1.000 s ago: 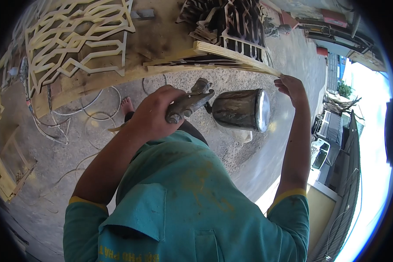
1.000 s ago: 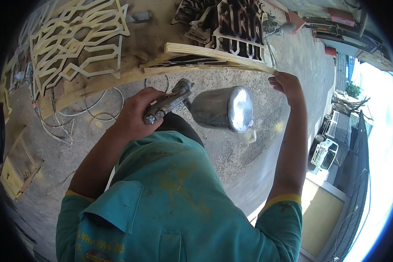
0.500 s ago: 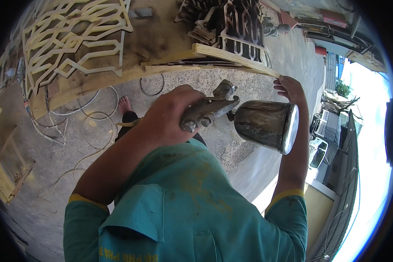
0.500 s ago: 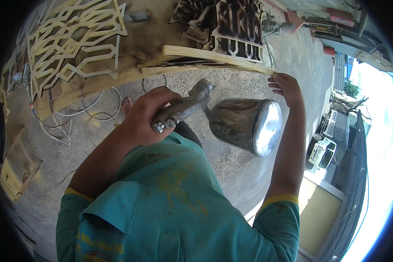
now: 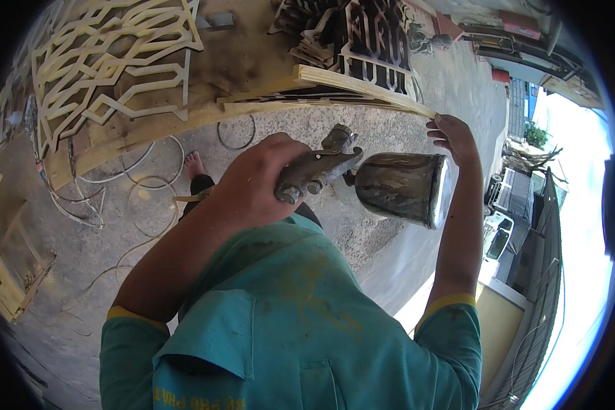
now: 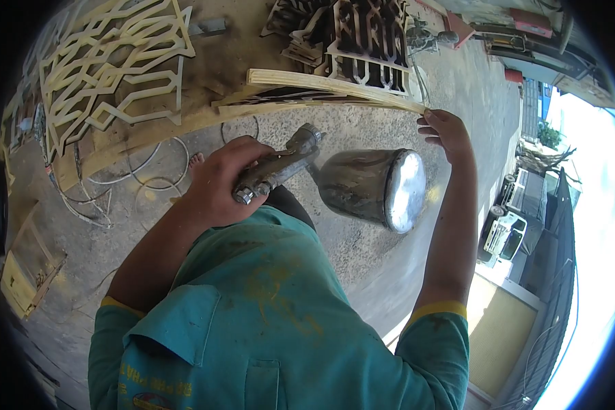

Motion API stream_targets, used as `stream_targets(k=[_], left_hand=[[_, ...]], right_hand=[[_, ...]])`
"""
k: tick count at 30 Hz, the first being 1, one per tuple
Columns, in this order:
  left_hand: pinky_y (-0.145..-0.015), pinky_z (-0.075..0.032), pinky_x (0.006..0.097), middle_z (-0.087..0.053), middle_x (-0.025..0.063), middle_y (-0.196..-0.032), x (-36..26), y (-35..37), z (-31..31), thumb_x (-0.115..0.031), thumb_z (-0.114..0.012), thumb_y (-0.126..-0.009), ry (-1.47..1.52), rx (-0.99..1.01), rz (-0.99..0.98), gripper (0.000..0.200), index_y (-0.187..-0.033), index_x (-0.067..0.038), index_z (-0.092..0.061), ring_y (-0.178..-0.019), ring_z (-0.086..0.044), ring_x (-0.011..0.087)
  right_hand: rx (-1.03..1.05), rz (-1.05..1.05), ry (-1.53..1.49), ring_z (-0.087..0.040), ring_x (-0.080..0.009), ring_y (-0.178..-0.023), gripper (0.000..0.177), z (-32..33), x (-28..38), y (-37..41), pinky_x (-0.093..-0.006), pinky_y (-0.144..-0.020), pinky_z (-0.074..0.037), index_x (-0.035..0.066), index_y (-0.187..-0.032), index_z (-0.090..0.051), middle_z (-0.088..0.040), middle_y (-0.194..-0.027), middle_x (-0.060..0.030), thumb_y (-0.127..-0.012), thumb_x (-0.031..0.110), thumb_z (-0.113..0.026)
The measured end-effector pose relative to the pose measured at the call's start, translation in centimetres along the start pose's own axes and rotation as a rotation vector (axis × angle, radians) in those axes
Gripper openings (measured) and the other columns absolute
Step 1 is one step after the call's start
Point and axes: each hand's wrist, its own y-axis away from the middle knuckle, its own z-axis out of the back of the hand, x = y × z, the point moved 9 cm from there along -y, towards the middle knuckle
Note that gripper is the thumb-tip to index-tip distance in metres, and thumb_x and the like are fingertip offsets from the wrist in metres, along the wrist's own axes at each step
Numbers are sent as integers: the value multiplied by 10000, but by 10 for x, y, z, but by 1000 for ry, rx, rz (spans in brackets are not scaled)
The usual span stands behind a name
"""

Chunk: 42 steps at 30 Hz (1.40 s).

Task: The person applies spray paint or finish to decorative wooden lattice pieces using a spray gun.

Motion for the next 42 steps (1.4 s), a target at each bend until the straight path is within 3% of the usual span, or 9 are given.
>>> stream_targets(k=[9, 15, 30, 37, 42], left_hand=[[-773, -488, 380, -590, 173, -959, -24, -11, -1, -66, -706, -640, 65, -62, -144, 481, -1100, 10, -585, -893, -599, 331], [-778, -487, 389, -591, 171, -985, 1, -8, -1, -49, -716, -647, 1, -8, 30, 481, -1106, 3, -582, -887, -601, 333], [-800, -480, 413, -603, 177, -995, -16, -16, 0, -52, -720, -639, 53, -38, -118, 493, -1111, 3, -588, -915, -598, 356], [-823, -484, 411, -604, 183, -1027, 6, -11, 4, -70, -738, -636, -49, -55, -37, 511, -1118, 3, -585, -938, -601, 363], [-819, -482, 406, -600, 179, -1022, 6, -14, -3, -67, -733, -638, -15, -28, -46, 503, -1112, 4, -584, -942, -598, 365]], right_hand=[[2, -10, -1, -639, -132, -810, 341, -1, 2, 2, -268, -680, -498, 38, -1103, -635, -688, -969, -41, -936, 335, -618], [25, 23, 11, -632, -132, -821, 349, 3, -3, -11, -276, -692, -498, 38, -1101, -636, -685, -974, -39, -938, 345, -612], [14, -26, 55, -625, -139, -830, 369, 2, 4, 0, -279, -693, -488, 38, -1093, -635, -679, -1011, -45, -929, 369, -616], [69, 43, 39, -622, -140, -826, 390, 7, -9, -16, -293, -706, -490, 49, -1097, -640, -681, -1018, -44, -921, 396, -619], [20, -22, 105, -624, -142, -823, 384, 4, 1, -4, -295, -697, -487, 51, -1092, -641, -684, -1013, -44, -921, 395, -620]])
